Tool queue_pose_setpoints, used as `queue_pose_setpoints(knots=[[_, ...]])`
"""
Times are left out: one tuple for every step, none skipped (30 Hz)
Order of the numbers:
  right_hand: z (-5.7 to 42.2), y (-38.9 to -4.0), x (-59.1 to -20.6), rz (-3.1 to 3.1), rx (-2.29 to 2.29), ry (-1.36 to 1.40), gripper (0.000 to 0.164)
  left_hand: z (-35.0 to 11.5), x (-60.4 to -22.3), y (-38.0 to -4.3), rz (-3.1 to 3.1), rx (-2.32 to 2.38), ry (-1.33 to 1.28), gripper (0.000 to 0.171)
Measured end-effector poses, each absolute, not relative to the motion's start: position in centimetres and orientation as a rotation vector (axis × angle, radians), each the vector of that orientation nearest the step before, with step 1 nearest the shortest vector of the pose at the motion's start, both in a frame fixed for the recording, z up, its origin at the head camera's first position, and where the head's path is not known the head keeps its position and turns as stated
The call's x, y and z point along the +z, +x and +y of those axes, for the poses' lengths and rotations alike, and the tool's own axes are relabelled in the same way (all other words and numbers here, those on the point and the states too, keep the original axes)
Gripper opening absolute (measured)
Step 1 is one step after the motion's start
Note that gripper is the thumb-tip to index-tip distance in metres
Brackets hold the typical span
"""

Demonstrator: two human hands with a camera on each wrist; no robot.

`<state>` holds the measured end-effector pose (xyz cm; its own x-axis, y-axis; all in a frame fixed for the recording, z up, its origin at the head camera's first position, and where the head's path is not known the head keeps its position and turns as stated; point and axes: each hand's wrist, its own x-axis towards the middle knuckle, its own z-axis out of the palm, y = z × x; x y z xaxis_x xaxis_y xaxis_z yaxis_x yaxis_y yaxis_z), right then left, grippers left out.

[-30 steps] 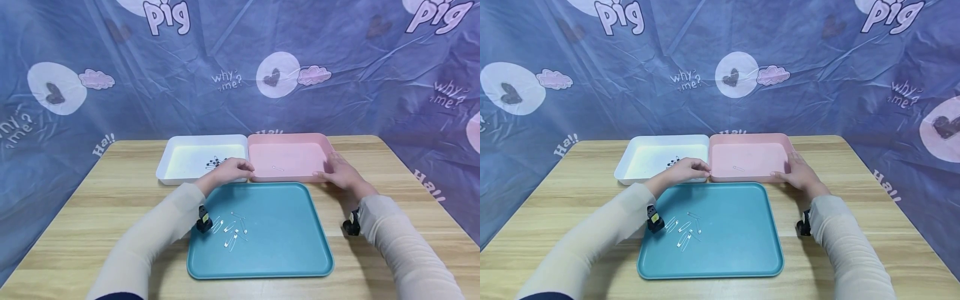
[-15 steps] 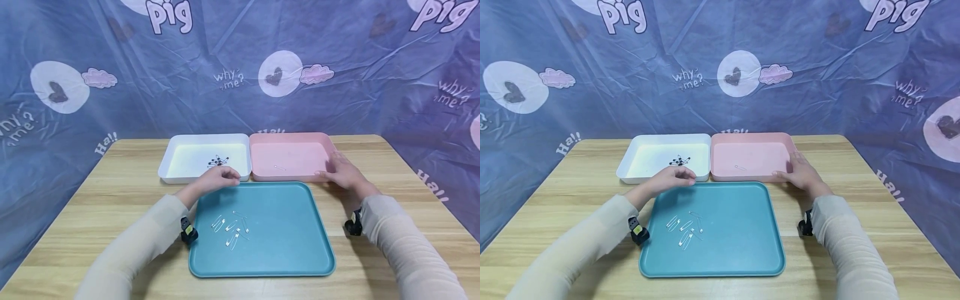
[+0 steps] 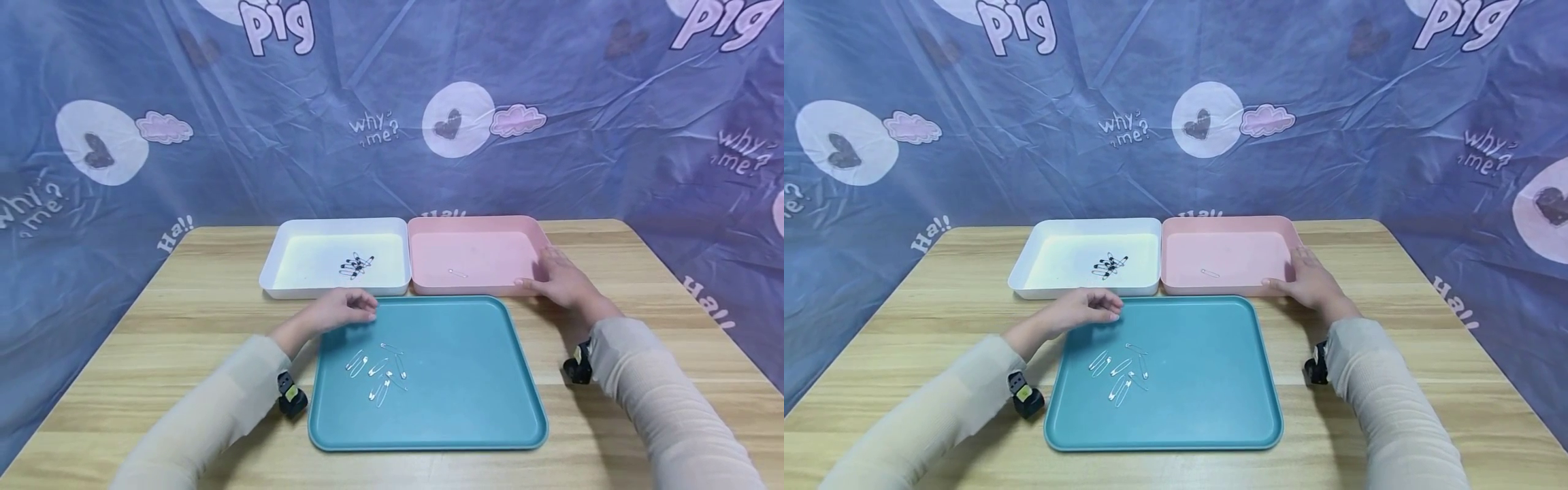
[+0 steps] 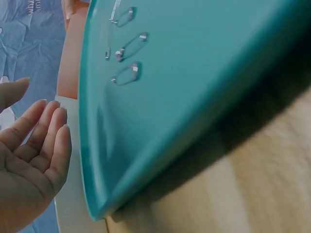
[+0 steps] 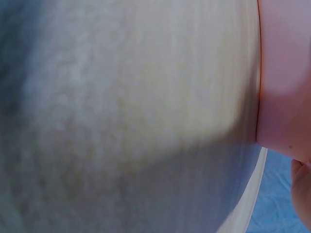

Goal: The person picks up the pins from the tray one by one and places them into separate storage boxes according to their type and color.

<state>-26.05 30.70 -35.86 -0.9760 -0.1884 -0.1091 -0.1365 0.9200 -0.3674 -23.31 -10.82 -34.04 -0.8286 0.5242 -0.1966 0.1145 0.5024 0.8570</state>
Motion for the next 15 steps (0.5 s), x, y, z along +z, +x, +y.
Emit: queue_pose_setpoints(knots=[[30.7, -26.0, -35.9, 2.939, -0.551, -0.250, 0.097, -10.9, -34.2, -23.3, 2.304, 1.279, 0.529, 0.028], [30.7, -26.0, -35.9, 2.941, -0.558, -0.251, 0.097, -10.9, -34.3, -23.2, 2.295, 1.283, 0.539, 0.028], [30.7, -26.0, -35.9, 2.946, -0.563, -0.252, 0.097, -10.9, -34.4, -23.2, 2.287, 1.286, 0.551, 0.028], [30.7, -26.0, -35.9, 2.948, -0.568, -0.252, 0.097, -10.9, -34.6, -23.2, 2.277, 1.288, 0.565, 0.029], [30.7, -26.0, -35.9, 2.952, -0.575, -0.255, 0.097, -10.9, -34.7, -23.1, 2.269, 1.286, 0.582, 0.029], [30.7, -26.0, -35.9, 2.953, -0.582, -0.258, 0.097, -10.9, -34.8, -23.1, 2.257, 1.282, 0.597, 0.029], [30.7, -26.0, -35.9, 2.955, -0.585, -0.258, 0.097, -10.9, -35.0, -23.1, 2.248, 1.273, 0.610, 0.029], [30.6, -26.0, -35.8, 2.956, -0.586, -0.259, 0.096, -10.9, -35.1, -23.1, 2.240, 1.261, 0.624, 0.029], [30.6, -26.0, -35.8, 2.957, -0.583, -0.261, 0.096, -10.8, -35.2, -23.1, 2.230, 1.250, 0.634, 0.029], [30.6, -26.0, -35.8, 2.952, -0.577, -0.258, 0.097, -10.8, -35.2, -23.1, 2.222, 1.235, 0.642, 0.030], [30.6, -26.0, -35.8, 2.950, -0.573, -0.256, 0.097, -10.7, -35.3, -23.1, 2.217, 1.217, 0.654, 0.030], [30.6, -26.0, -35.8, 2.947, -0.567, -0.252, 0.097, -10.6, -35.4, -23.1, 2.213, 1.201, 0.658, 0.030], [30.6, -26.0, -35.7, 2.944, -0.562, -0.247, 0.098, -10.5, -35.4, -23.1, 2.213, 1.183, 0.665, 0.030], [30.6, -26.0, -35.8, 2.941, -0.556, -0.246, 0.098, -10.4, -35.4, -23.0, 2.216, 1.164, 0.673, 0.030], [30.6, -26.0, -35.8, 2.937, -0.552, -0.243, 0.099, -10.3, -35.4, -23.0, 2.217, 1.148, 0.679, 0.029]])
